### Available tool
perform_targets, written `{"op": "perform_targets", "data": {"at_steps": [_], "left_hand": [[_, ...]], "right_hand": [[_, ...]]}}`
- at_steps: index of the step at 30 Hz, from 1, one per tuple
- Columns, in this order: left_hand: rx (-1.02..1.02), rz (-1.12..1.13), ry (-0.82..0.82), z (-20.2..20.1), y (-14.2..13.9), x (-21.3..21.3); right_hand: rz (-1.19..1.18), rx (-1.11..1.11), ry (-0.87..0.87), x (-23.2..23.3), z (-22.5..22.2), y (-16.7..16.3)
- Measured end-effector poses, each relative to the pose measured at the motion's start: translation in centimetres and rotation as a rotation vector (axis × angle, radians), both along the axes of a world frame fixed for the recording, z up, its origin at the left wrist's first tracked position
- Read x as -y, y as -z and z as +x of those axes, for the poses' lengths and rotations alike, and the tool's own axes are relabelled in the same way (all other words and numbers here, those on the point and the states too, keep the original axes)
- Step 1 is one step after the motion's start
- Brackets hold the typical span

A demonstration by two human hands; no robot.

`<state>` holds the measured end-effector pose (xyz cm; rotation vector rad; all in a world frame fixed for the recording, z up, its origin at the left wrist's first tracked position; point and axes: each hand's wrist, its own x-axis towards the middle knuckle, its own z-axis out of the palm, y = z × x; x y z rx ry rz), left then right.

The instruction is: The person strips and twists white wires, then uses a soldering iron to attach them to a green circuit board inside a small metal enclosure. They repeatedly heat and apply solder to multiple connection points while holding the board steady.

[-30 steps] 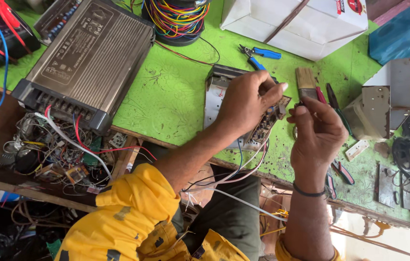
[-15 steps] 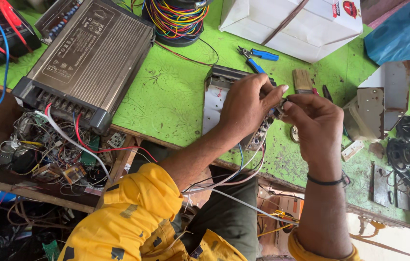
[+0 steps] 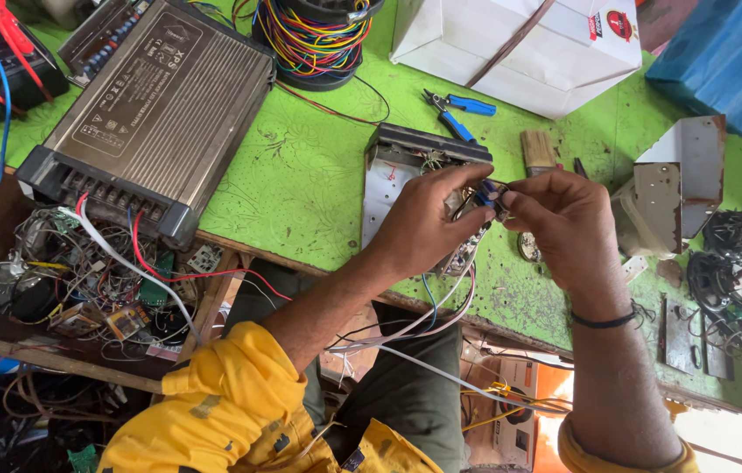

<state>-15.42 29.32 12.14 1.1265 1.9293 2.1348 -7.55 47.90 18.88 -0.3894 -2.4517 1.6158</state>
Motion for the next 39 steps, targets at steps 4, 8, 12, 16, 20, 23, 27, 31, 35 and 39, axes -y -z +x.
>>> {"op": "perform_targets", "data": {"at_steps": [4,8,12,16,20,23,27,31,35,39], "left_hand": [[0.016,0.045,0.027,0.1,0.2,0.3],[0.017,0.042,0.027,0.1,0.4,0.3],[0.013,0.034,0.028,0.1,0.5,0.5],[0.058,0.015,0.071,0.0,0.4,0.8],[0.078,-0.028,0.078,0.0,0.0,0.9],[0.098,-0.063,0.094,-0.1,-0.1,0.9],[-0.021,0.04,0.037,0.0,0.2,0.7],[0.013,0.005,-0.039,0.3,0.8,0.0],[0.101,0.038,-0.102,0.0,0.8,-0.2],[-0.021,-0.017,-0.31,0.2,0.1,1.0]], "right_hand": [[-0.002,-0.009,0.024,0.6,0.3,-0.1],[0.032,-0.018,0.022,1.1,0.3,-0.3],[0.142,-0.008,0.035,1.6,0.3,-0.5],[0.262,-0.004,0.04,2.3,0.4,-0.9],[0.412,-0.001,0.053,2.9,0.6,-1.6],[0.374,0.02,0.069,3.0,0.6,-1.9],[0.453,-0.033,0.062,2.7,0.3,-1.0],[0.445,-0.143,0.08,1.9,0.0,0.7],[0.047,-0.241,0.181,1.0,0.2,1.4],[-0.413,-0.436,0.139,2.8,1.7,3.4]]}}
